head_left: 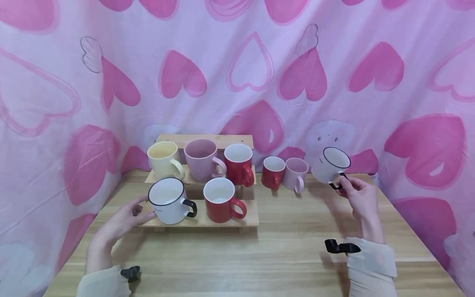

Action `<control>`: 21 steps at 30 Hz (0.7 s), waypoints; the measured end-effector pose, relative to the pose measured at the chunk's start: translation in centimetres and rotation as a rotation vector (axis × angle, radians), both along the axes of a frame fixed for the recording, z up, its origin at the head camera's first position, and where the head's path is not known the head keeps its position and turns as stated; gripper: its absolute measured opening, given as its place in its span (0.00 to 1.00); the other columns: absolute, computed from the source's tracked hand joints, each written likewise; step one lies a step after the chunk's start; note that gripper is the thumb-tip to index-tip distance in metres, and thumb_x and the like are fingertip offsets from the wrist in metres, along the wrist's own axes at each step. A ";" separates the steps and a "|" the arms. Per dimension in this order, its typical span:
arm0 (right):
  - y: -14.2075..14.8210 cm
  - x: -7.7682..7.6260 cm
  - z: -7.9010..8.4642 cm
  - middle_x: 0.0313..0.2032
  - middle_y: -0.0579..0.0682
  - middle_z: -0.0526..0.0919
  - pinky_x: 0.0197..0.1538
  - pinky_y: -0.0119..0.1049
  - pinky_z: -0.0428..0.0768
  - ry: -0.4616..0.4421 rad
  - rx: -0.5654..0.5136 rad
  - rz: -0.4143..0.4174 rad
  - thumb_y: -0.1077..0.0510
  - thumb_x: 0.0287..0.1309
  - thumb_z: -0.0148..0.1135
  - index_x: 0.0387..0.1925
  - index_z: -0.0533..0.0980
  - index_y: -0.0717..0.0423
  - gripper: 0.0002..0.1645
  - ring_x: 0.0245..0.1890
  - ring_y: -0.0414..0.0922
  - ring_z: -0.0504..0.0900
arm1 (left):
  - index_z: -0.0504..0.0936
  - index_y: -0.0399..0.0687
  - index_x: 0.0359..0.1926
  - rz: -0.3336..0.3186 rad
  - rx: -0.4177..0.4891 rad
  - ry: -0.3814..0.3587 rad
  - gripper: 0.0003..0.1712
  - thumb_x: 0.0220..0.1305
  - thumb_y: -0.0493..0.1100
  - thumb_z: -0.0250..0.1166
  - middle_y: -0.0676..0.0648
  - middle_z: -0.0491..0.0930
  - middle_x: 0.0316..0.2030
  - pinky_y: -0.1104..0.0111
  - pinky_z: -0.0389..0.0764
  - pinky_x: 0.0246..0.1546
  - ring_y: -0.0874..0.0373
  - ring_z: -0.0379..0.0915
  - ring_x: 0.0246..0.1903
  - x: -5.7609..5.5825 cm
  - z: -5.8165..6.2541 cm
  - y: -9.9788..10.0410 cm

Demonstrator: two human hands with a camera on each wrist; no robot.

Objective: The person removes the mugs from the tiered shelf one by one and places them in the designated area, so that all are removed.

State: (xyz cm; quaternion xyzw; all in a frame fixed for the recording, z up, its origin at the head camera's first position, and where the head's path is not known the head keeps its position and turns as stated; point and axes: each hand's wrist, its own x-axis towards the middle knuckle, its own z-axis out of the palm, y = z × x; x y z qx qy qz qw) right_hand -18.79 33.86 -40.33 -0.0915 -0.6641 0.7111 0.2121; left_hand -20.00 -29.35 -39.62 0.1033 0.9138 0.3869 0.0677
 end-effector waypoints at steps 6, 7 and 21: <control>-0.1 -1.1 -1.8 0.26 0.44 0.84 0.31 0.27 0.81 -0.037 0.079 -0.046 0.61 0.63 0.64 0.44 0.78 0.75 0.18 0.23 0.36 0.82 | 0.61 0.42 0.71 0.003 -0.011 0.003 0.43 0.64 0.57 0.66 0.34 0.72 0.52 0.56 0.73 0.44 0.42 0.68 0.51 0.0 0.0 0.0; -0.3 -1.3 -2.2 0.26 0.44 0.84 0.32 0.27 0.81 -0.052 0.091 -0.056 0.60 0.64 0.63 0.45 0.77 0.77 0.19 0.23 0.35 0.82 | 0.61 0.43 0.71 0.005 -0.015 0.007 0.43 0.63 0.57 0.66 0.33 0.72 0.53 0.55 0.73 0.45 0.41 0.68 0.52 0.0 -0.1 -0.1; -0.9 -2.6 -4.2 0.28 0.45 0.85 0.32 0.23 0.77 -0.223 0.285 -0.171 0.51 0.67 0.61 0.50 0.78 0.71 0.25 0.24 0.32 0.79 | 0.60 0.37 0.71 0.004 0.011 -0.022 0.44 0.63 0.54 0.68 0.36 0.74 0.46 0.60 0.76 0.39 0.47 0.70 0.44 0.0 -0.2 0.1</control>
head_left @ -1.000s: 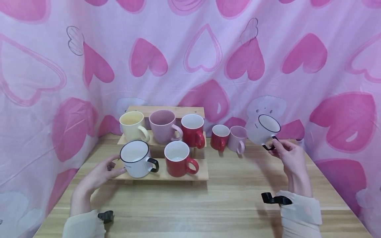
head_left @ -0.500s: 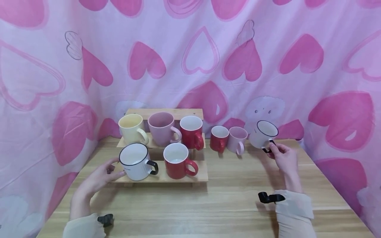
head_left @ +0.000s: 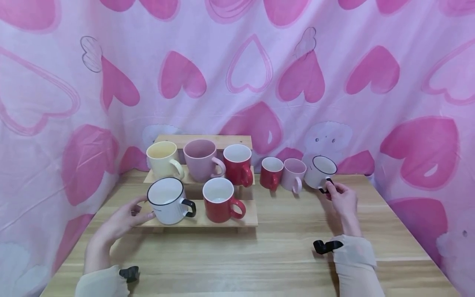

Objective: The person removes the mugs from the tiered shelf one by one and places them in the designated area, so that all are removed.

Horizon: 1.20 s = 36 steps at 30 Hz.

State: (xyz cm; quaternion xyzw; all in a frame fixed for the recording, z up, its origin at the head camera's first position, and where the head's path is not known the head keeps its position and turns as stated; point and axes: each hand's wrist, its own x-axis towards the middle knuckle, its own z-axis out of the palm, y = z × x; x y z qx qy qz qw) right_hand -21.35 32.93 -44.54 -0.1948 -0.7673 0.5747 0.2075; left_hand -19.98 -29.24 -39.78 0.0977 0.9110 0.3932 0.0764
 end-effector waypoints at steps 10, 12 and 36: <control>-0.4 -0.2 -0.4 0.37 0.57 0.86 0.33 0.23 0.74 -0.091 0.088 -0.026 0.45 0.68 0.58 0.51 0.80 0.64 0.26 0.28 0.33 0.79 | 0.61 0.39 0.70 -0.004 -0.033 0.032 0.43 0.63 0.57 0.66 0.32 0.72 0.53 0.52 0.72 0.46 0.40 0.67 0.53 0.1 0.0 -0.1; -0.5 -0.3 -0.5 0.38 0.58 0.86 0.32 0.24 0.74 -0.091 0.094 -0.029 0.45 0.68 0.58 0.51 0.80 0.65 0.26 0.28 0.34 0.80 | 0.61 0.39 0.70 -0.007 -0.033 0.029 0.43 0.64 0.56 0.66 0.33 0.72 0.51 0.53 0.73 0.45 0.41 0.68 0.51 0.1 0.0 -0.1; -0.6 -1.2 -1.7 0.35 0.58 0.85 0.34 0.28 0.72 -0.115 0.141 -0.036 0.45 0.68 0.58 0.48 0.81 0.64 0.24 0.27 0.35 0.78 | 0.62 0.41 0.69 -0.010 -0.035 0.028 0.42 0.63 0.57 0.66 0.34 0.74 0.49 0.54 0.74 0.43 0.42 0.70 0.49 -0.1 -0.1 -0.2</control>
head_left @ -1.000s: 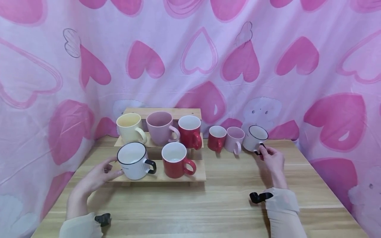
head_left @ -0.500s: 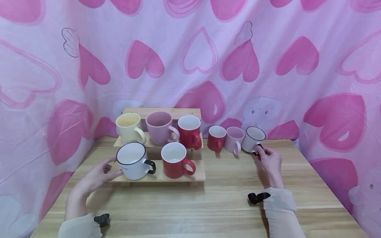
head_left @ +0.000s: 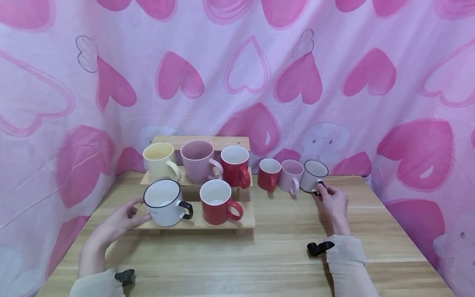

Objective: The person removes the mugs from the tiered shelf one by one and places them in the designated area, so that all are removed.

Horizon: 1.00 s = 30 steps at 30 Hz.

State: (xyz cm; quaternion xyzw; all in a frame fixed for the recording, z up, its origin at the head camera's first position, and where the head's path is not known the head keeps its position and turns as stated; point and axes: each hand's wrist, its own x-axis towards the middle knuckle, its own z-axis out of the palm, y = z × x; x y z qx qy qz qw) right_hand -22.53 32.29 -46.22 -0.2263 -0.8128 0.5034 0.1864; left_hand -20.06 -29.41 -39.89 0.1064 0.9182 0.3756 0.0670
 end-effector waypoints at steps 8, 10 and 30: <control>0.3 0.2 0.2 0.47 0.62 0.81 0.39 0.29 0.74 -0.041 -0.072 0.031 0.44 0.69 0.55 0.56 0.78 0.61 0.28 0.35 0.40 0.79 | 0.62 0.40 0.70 0.001 0.014 0.013 0.42 0.64 0.56 0.66 0.29 0.71 0.57 0.48 0.71 0.48 0.36 0.67 0.55 0.5 -0.3 0.3; 0.5 0.3 0.3 0.48 0.63 0.80 0.38 0.28 0.75 -0.036 -0.115 0.048 0.44 0.69 0.55 0.57 0.77 0.63 0.28 0.34 0.39 0.78 | 0.63 0.40 0.69 -0.001 0.016 0.016 0.41 0.64 0.55 0.66 0.30 0.72 0.55 0.50 0.72 0.47 0.38 0.67 0.53 0.4 -0.3 0.3; 0.8 1.8 1.4 0.62 0.62 0.67 0.57 0.51 0.70 -0.078 -0.204 0.219 0.40 0.69 0.53 0.67 0.64 0.57 0.35 0.57 0.60 0.69 | 0.62 0.34 0.68 -0.024 -0.026 0.051 0.41 0.65 0.53 0.66 0.31 0.73 0.52 0.50 0.73 0.45 0.38 0.70 0.50 0.1 0.0 0.1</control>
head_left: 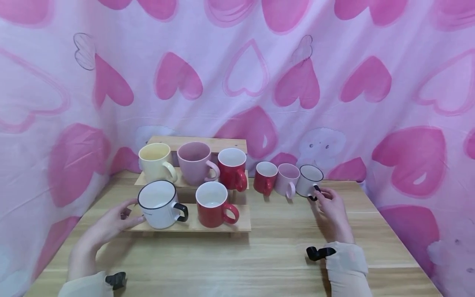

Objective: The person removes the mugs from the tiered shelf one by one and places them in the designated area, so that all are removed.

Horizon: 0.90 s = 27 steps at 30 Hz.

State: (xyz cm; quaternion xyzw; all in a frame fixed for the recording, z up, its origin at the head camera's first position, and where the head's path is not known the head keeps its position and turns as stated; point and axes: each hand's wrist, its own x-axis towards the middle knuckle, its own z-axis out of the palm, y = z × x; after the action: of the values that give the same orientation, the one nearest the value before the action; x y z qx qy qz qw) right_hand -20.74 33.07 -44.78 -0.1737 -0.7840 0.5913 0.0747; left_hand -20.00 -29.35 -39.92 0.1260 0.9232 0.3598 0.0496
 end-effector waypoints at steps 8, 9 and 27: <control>-0.4 0.8 2.3 0.62 0.64 0.66 0.54 0.43 0.74 0.079 0.107 0.039 0.45 0.73 0.48 0.68 0.63 0.63 0.32 0.55 0.55 0.70 | 0.62 0.35 0.68 0.005 -0.011 -0.012 0.41 0.64 0.53 0.67 0.36 0.75 0.46 0.58 0.75 0.38 0.44 0.71 0.46 -0.2 0.1 -0.4; -0.6 0.9 2.7 0.62 0.64 0.67 0.51 0.38 0.76 0.106 0.110 0.045 0.47 0.74 0.48 0.67 0.63 0.65 0.31 0.54 0.52 0.71 | 0.62 0.35 0.68 0.005 -0.011 -0.011 0.41 0.64 0.53 0.67 0.36 0.75 0.46 0.59 0.75 0.38 0.44 0.71 0.46 -0.2 0.1 -0.4; -6.7 2.9 8.9 0.45 0.42 0.77 0.43 0.26 0.77 0.403 0.046 0.135 0.58 0.69 0.57 0.58 0.72 0.67 0.21 0.45 0.37 0.76 | 0.62 0.35 0.69 -0.002 -0.003 -0.012 0.41 0.65 0.54 0.66 0.33 0.75 0.48 0.55 0.74 0.42 0.41 0.71 0.48 -0.1 0.0 -0.1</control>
State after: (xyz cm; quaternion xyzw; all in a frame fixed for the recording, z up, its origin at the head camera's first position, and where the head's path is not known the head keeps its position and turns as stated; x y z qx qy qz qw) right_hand -17.83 26.35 -35.92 0.0027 -0.7765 0.5996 0.1939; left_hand -20.08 -29.48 -39.92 0.1245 0.9234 0.3589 0.0557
